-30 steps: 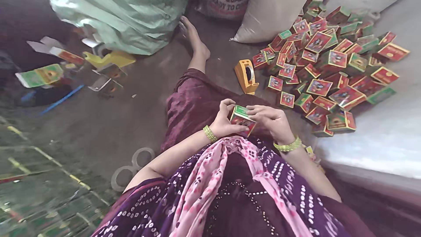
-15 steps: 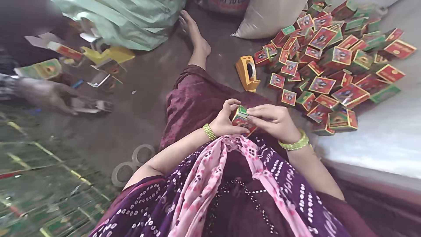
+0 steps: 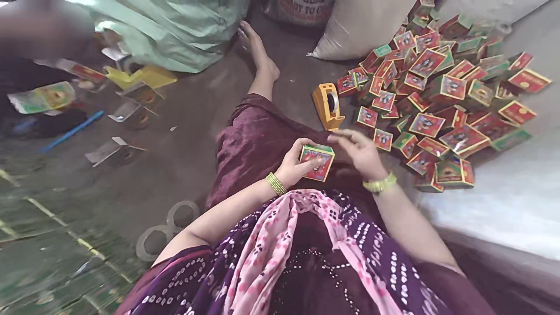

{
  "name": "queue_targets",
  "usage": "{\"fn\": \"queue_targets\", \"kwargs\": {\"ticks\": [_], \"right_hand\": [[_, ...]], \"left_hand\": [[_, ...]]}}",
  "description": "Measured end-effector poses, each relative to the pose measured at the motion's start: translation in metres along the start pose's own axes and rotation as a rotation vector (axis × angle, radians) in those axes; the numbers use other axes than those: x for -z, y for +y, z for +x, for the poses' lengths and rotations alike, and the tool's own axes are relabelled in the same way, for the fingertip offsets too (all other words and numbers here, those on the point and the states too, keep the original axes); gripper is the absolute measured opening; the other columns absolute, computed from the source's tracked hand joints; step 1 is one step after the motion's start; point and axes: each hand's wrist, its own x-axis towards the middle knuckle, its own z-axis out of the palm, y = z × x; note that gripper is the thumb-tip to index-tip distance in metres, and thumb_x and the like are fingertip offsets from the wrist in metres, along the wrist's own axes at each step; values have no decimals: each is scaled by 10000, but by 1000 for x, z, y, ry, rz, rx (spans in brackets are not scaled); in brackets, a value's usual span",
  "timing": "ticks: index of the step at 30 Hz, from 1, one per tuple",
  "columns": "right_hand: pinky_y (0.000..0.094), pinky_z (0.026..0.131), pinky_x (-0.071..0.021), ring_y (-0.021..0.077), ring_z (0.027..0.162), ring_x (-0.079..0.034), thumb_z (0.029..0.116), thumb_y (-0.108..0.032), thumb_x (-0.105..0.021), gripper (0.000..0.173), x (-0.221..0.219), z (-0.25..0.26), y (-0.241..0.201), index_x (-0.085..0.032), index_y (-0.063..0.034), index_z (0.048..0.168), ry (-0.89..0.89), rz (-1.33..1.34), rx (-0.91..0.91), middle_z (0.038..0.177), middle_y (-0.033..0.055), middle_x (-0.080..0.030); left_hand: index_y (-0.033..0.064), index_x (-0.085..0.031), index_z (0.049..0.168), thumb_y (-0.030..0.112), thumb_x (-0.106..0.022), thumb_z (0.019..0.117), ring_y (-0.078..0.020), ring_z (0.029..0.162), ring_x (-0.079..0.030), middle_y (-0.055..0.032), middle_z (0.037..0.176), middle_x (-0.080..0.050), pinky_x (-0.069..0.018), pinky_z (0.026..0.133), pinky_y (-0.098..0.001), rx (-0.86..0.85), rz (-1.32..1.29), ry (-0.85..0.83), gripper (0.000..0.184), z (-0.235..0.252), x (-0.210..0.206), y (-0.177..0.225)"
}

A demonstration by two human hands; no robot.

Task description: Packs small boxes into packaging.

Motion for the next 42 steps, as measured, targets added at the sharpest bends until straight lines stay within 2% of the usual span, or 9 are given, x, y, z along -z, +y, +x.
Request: {"fn": "queue_targets", "kwargs": {"ticks": [4, 9, 15, 18, 23, 32, 37, 40, 42], "right_hand": [[525, 984, -524, 293, 1126, -663, 1006, -200, -630, 345, 42, 89, 70, -637, -60, 1321, 175, -240, -410, 1258, 160, -681], [649, 998, -461, 430, 1163, -620, 986, -430, -660, 528, 54, 150, 120, -626, -44, 1345, 16, -450, -661, 1262, 266, -648], [583, 908, -534, 329, 1000, -689, 905, -382, -778, 407, 48, 165, 139, -735, -74, 1168, 70, -311, -655, 1096, 174, -729], [412, 753, -556, 184, 803, -654, 884, -286, -800, 345, 47, 156, 128, -734, -57, 1134, 179, -129, -665, 979, 97, -728], [267, 562, -442, 60, 611, -499, 873, -209, -801, 266, 47, 130, 112, -720, -61, 1079, 222, 7, -726, 841, 21, -673], [473, 870, -547, 247, 931, -684, 965, -355, -720, 407, 33, 115, 115, -694, -22, 1197, 150, -202, -700, 1077, 142, -731], [724, 922, -490, 486, 1128, -643, 894, -313, -740, 367, 27, 111, 109, -726, -46, 1145, 72, -784, -727, 1192, 278, -679], [646, 955, -506, 412, 1095, -664, 964, -285, -701, 312, 36, 108, 98, -722, -54, 1173, 114, -586, -582, 1160, 235, -699], [507, 856, -560, 284, 956, -681, 1005, -284, -669, 291, 30, 92, 67, -688, -58, 1187, 161, -256, -416, 1117, 161, -701]], "left_hand": [[53, -541, 1275, 182, -601, 979, -166, 885, -719, -85, 1041, -719, -617, 809, -351, 81, -42, 100, 328, 11, 5, 2], [36, -537, 1269, 195, -502, 1022, -148, 926, -715, -91, 1079, -700, -616, 838, -340, 110, -34, 143, 296, 18, 9, 2], [30, -538, 1259, 179, -510, 1027, -130, 918, -704, -78, 1066, -686, -608, 823, -315, 117, -39, 130, 277, 27, 12, 3], [37, -542, 1257, 191, -517, 1019, -139, 937, -705, -86, 1082, -688, -608, 839, -328, 127, -33, 118, 285, 30, 11, 1], [47, -546, 1264, 203, -521, 1022, -146, 946, -710, -85, 1089, -698, -607, 853, -330, 123, -29, 129, 289, 29, 11, -1], [73, -566, 1261, 224, -538, 1003, -156, 925, -709, -88, 1068, -699, -607, 837, -349, 97, 20, 172, 300, 24, 9, -3], [68, -589, 1253, 243, -409, 1064, -119, 889, -669, -73, 1034, -667, -575, 818, -322, 56, 147, 205, 315, 22, 11, -6], [50, -555, 1276, 242, -416, 1071, -121, 966, -672, -102, 1125, -653, -575, 863, -319, 32, 140, 211, 313, 24, 8, -4], [43, -531, 1273, 209, -436, 1069, -115, 981, -676, -100, 1143, -655, -580, 873, -309, 2, 127, 211, 280, 23, 7, -5]]}}
